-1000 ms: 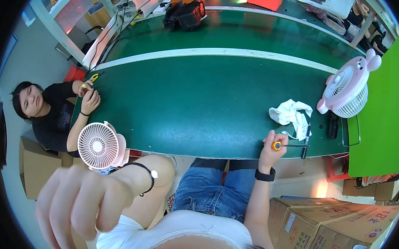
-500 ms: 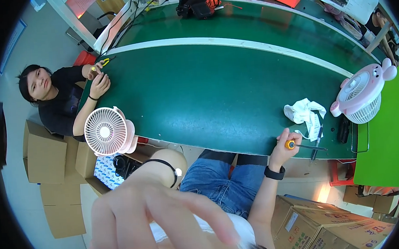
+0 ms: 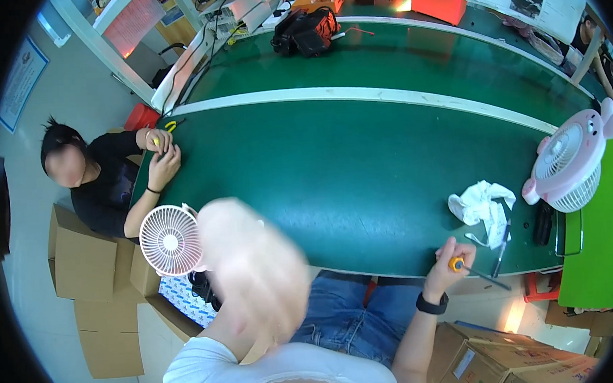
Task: Assembling and inspecting a portable solar panel unit with its integrated battery box and cables.
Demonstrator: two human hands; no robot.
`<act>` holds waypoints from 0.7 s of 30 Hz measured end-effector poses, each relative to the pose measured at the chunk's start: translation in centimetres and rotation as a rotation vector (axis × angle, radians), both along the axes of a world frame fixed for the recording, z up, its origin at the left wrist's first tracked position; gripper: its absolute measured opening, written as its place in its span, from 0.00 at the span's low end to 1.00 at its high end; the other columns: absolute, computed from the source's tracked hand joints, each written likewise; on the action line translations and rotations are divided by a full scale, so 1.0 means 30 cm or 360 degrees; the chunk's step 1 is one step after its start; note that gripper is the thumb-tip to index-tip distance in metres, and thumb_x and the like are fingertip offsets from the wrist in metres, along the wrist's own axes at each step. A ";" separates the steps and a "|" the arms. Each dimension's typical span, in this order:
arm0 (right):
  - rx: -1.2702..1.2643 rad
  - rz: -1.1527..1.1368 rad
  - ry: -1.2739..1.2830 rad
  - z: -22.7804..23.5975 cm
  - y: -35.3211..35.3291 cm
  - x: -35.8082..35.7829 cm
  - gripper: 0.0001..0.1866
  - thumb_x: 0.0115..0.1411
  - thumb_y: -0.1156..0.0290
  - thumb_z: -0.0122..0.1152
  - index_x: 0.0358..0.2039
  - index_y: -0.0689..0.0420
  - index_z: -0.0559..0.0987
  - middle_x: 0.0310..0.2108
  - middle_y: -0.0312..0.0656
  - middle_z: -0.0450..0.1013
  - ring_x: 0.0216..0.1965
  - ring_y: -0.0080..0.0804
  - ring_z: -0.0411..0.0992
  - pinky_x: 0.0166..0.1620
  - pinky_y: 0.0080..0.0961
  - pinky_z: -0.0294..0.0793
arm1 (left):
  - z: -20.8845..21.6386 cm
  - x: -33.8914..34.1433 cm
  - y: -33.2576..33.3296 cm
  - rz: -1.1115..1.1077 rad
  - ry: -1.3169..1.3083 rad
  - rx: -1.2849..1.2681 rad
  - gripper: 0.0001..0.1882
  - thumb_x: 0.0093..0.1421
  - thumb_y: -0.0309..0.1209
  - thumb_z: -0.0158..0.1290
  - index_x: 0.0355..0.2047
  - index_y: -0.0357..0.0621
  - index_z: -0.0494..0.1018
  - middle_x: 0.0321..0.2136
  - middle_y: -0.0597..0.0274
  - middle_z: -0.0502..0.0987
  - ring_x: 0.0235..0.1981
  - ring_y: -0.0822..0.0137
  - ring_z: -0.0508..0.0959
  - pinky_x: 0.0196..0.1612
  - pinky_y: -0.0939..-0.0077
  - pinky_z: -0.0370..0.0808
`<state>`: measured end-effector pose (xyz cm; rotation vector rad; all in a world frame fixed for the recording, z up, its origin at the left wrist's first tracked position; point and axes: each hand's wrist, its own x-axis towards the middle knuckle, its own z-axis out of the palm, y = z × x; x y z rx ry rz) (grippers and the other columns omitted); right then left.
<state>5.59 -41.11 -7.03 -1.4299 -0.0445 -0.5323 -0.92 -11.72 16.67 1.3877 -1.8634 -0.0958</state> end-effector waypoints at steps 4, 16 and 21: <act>0.0183 0.0013 0.0086 0.024 0.013 -0.007 0.16 0.65 0.78 0.58 0.27 0.51 0.60 0.21 0.29 0.56 0.19 0.16 0.58 0.23 0.14 0.57 | -0.132 0.306 0.233 0.1771 0.1098 -0.0116 0.11 0.64 0.33 0.57 0.43 0.40 0.79 0.40 0.62 0.81 0.44 0.70 0.79 0.50 0.73 0.75; 0.0342 -0.0007 0.0215 0.033 0.005 -0.028 0.16 0.66 0.77 0.56 0.29 0.49 0.58 0.12 0.36 0.59 0.12 0.22 0.55 0.15 0.19 0.54 | -0.723 1.069 0.889 0.3725 0.0617 -0.0521 0.44 0.57 0.43 0.64 0.65 0.30 0.58 0.62 0.42 0.67 0.63 0.55 0.68 0.63 0.64 0.66; 0.0888 0.1110 -0.0041 -0.155 -0.175 0.011 0.09 0.68 0.64 0.49 0.40 0.55 0.66 0.26 0.44 0.63 0.25 0.36 0.57 0.25 0.34 0.57 | -0.688 1.161 0.841 0.3109 0.1321 -0.1347 0.35 0.60 0.36 0.64 0.60 0.35 0.57 0.53 0.52 0.73 0.53 0.64 0.73 0.58 0.70 0.69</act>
